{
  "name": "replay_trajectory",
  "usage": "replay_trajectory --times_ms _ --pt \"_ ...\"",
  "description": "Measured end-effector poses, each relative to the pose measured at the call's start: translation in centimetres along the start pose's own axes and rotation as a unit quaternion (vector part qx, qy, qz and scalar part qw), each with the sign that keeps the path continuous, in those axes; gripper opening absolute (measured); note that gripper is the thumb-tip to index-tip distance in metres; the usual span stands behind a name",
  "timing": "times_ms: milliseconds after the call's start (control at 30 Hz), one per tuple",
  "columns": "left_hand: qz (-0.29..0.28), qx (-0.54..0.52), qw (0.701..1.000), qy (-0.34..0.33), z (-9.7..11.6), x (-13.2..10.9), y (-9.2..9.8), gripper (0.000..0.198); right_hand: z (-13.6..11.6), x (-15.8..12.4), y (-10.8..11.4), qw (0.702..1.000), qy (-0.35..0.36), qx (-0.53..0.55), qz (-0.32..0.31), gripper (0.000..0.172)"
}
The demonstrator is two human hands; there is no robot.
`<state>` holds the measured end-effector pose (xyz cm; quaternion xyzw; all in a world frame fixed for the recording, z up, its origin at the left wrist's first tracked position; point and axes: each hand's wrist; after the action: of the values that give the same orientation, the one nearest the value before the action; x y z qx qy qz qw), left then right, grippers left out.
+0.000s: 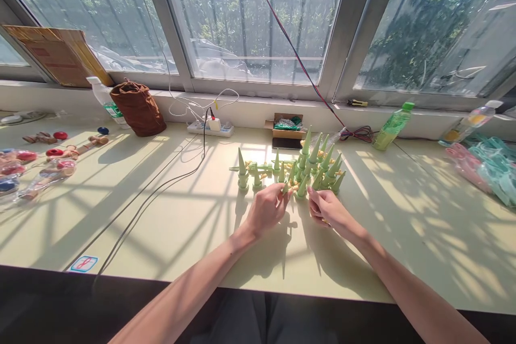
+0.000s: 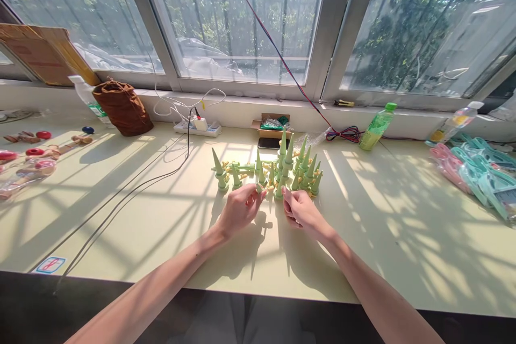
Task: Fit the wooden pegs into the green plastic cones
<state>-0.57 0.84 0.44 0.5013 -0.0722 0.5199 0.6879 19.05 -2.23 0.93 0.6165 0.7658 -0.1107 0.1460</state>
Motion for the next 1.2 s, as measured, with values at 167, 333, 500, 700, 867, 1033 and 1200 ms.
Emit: replay_trajectory --times_ms 167,333,500,700,867,1033,1200 --pt "0.023 0.064 0.996 0.053 -0.9 0.4 0.5 0.033 0.1 -0.1 -0.1 0.997 0.048 -0.057 0.006 0.060" --pt "0.008 0.090 0.990 0.108 -1.9 0.4 0.4 0.024 0.5 -0.2 -0.1 0.985 0.062 -0.161 0.000 0.054" --pt "-0.011 0.079 0.987 0.138 -2.3 0.5 0.2 0.013 0.6 -0.2 0.0 0.976 0.080 -0.203 -0.010 0.049" --pt "0.027 0.036 0.990 0.132 -2.4 0.5 0.1 0.014 0.1 -0.9 -0.6 0.953 0.112 -0.280 -0.028 0.037" --pt "0.066 0.011 0.990 0.126 -1.9 0.7 0.4 0.011 -1.1 -2.0 -1.2 0.916 0.146 -0.372 -0.042 0.028" --pt "0.027 0.017 0.999 0.040 -1.1 0.6 0.4 0.019 -1.1 -2.6 0.8 0.871 0.196 -0.448 0.051 0.022" --pt "-0.139 -0.038 0.986 -0.088 -0.5 0.0 -0.5 0.023 0.6 -2.9 4.7 0.830 0.190 -0.444 0.281 0.028"
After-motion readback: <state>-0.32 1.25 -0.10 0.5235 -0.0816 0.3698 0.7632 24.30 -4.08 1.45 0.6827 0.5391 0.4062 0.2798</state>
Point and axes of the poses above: each hand's wrist, its own x-axis towards the middle knuckle, its own y-axis out of the back of the hand, z = x × y, and after that the axes turned 11 degrees about -y, right-handed
